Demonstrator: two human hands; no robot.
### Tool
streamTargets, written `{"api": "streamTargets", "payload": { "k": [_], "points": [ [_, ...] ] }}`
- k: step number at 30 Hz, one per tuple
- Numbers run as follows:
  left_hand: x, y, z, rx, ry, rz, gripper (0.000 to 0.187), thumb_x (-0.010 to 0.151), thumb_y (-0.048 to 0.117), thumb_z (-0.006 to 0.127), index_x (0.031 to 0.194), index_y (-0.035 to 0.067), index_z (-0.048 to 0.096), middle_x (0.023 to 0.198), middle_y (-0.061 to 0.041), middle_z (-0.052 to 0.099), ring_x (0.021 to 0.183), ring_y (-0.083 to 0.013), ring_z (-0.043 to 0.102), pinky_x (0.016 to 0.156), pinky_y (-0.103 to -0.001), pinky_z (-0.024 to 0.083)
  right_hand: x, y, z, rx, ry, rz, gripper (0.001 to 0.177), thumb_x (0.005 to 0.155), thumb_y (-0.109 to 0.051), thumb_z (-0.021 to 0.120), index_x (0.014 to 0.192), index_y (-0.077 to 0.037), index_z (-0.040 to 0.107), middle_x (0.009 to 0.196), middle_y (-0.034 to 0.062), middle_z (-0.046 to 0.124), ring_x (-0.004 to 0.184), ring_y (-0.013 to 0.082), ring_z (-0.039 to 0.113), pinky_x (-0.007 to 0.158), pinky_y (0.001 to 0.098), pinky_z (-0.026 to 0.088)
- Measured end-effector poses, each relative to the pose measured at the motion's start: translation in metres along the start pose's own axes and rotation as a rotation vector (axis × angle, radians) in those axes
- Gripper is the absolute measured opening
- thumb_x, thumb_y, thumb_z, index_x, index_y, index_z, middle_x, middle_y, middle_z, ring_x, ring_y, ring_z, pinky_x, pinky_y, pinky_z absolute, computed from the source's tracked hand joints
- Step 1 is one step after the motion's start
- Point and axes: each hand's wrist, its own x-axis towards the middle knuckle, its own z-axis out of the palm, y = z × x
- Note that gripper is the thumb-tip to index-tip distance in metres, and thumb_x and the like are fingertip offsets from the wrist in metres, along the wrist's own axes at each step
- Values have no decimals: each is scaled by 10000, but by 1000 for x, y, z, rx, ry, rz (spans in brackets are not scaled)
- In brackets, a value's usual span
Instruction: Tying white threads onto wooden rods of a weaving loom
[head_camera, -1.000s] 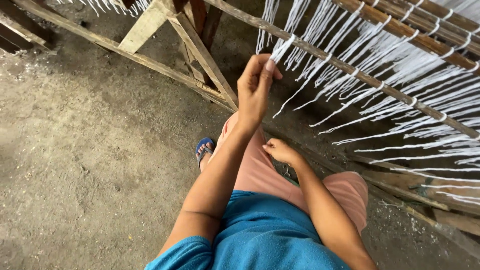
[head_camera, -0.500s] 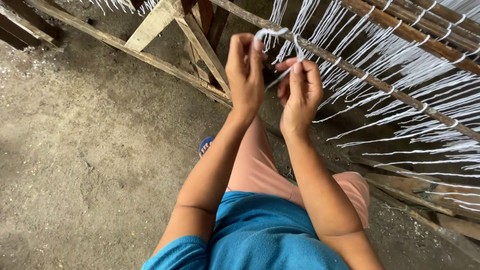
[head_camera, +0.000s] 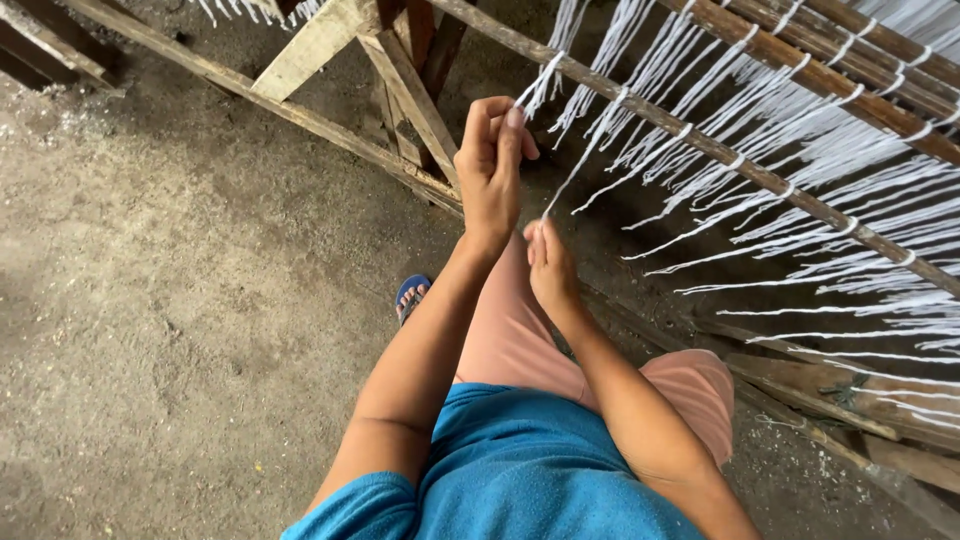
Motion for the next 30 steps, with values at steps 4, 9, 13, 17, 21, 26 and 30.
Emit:
{"api": "streamTargets", "payload": {
  "k": [4, 9, 13, 17, 21, 26, 30],
  "points": [
    [0, -1, -4, 51, -1, 37, 163, 1111, 271, 459, 1080, 128, 532, 662, 11, 566, 518, -67, 374, 506, -258, 287, -11, 74, 2, -476, -525, 463, 321, 1036, -301, 350, 957, -75, 564, 1071, 187, 697, 945, 424, 633, 781, 507, 434],
    [-3, -2, -3, 150, 59, 51, 147, 1108, 284, 478, 1081, 148, 524, 615, 30, 422, 515, -70, 295, 495, -264, 248, 38, -98, -21, 198, -146, -24, 362, 1081, -366, 410, 833, -149, 559, 682, -23, 488, 631, 136, 441, 619, 317, 346],
    [-5, 1, -2, 218, 71, 148, 137, 1126, 260, 468, 1174, 143, 522, 586, 9, 512, 451, -65, 360, 447, -250, 252, 62, -166, -29, 528, 23, -101, 329, 1081, -419, 460, 979, -158, 633, 756, -48, 489, 608, 52, 369, 542, 234, 292],
    [19, 4, -10, 285, 75, 209, 92, 1118, 220, 463, 1139, 137, 496, 662, -18, 660, 432, -68, 486, 395, -219, 353, 69, -192, -31, 585, 120, -174, 258, 1082, -341, 492, 1007, -133, 627, 808, -4, 573, 561, 50, 389, 483, 213, 284],
    [39, 9, -13, 394, 77, 107, 111, 1097, 292, 413, 1111, 192, 460, 736, 13, 648, 572, -147, 595, 547, -313, 444, 64, -202, -32, 670, 257, -199, 198, 1076, -272, 517, 1024, -106, 612, 837, 56, 649, 500, 46, 395, 425, 184, 265],
    [41, -1, -9, 322, 63, 55, 136, 1091, 303, 419, 1101, 180, 477, 741, 27, 677, 592, -119, 636, 557, -287, 465, 62, -198, -31, 790, 310, -167, 185, 1075, -259, 515, 1007, -109, 599, 762, 51, 605, 471, 41, 376, 420, 172, 235],
    [35, -12, -8, 309, 87, 14, 121, 1091, 294, 437, 1096, 183, 485, 707, 26, 679, 531, -94, 585, 503, -265, 432, 60, -194, -30, 750, 305, -193, 204, 1082, -252, 509, 1009, -87, 604, 724, 25, 557, 495, 44, 365, 442, 181, 256]
  ]
}}
